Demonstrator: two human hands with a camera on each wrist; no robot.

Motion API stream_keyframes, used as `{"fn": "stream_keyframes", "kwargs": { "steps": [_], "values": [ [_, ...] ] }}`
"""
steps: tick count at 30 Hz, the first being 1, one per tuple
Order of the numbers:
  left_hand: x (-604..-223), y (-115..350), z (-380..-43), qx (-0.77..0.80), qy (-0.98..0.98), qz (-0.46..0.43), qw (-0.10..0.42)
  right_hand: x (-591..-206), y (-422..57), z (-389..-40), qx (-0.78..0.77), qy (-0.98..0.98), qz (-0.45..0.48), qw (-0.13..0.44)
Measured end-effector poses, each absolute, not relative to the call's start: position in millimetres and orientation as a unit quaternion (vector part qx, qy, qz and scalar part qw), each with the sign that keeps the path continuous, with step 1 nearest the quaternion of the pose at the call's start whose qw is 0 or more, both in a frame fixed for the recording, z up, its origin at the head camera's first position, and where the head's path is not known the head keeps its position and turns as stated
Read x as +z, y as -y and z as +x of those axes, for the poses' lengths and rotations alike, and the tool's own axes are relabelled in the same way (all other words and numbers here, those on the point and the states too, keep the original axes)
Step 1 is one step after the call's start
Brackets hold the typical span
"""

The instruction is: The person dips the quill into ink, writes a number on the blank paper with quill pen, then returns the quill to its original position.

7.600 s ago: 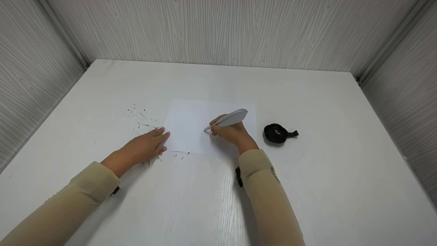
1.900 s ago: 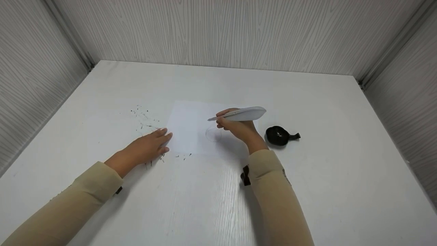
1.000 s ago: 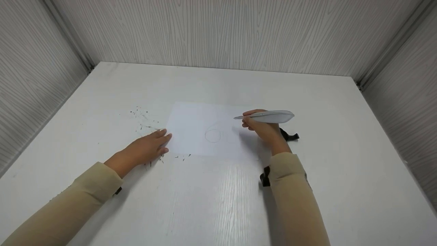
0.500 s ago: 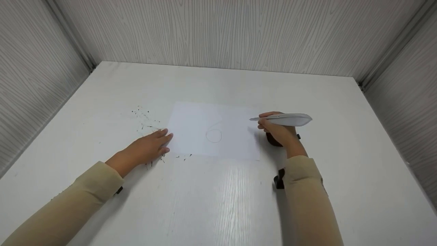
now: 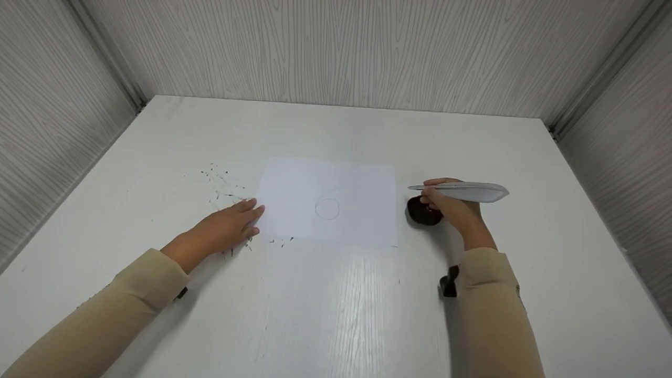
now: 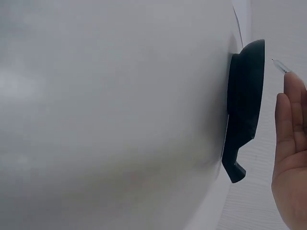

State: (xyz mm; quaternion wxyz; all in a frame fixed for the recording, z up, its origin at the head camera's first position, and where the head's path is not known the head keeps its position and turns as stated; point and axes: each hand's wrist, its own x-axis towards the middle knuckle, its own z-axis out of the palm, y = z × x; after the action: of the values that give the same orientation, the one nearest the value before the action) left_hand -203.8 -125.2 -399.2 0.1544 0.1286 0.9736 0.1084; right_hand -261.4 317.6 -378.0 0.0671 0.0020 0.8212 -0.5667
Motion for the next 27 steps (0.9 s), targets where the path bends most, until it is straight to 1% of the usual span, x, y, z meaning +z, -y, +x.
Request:
{"fn": "stream_keyframes", "kwargs": {
  "steps": [8, 19, 21, 27],
  "values": [
    [-400.2, 125.7, -203.5, 0.107, -0.972, 0.136, 0.159, -369.7, -325.2, -246.5, -0.6, -0.798, -0.018, 0.056],
    [-397.6, 126.0, -202.5, 0.102, -0.973, 0.14, 0.156, -376.2, -351.1, -241.3, -0.627, -0.777, -0.034, 0.04],
    [-397.4, 126.2, -202.4, 0.104, -0.972, 0.139, 0.156, -379.3, -356.4, -242.8, -0.625, -0.779, -0.035, 0.039],
    [-397.6, 126.1, -202.1, 0.106, -0.972, 0.14, 0.158, -389.1, -368.0, -246.4, -0.536, -0.842, -0.05, 0.023]
  ]
}}
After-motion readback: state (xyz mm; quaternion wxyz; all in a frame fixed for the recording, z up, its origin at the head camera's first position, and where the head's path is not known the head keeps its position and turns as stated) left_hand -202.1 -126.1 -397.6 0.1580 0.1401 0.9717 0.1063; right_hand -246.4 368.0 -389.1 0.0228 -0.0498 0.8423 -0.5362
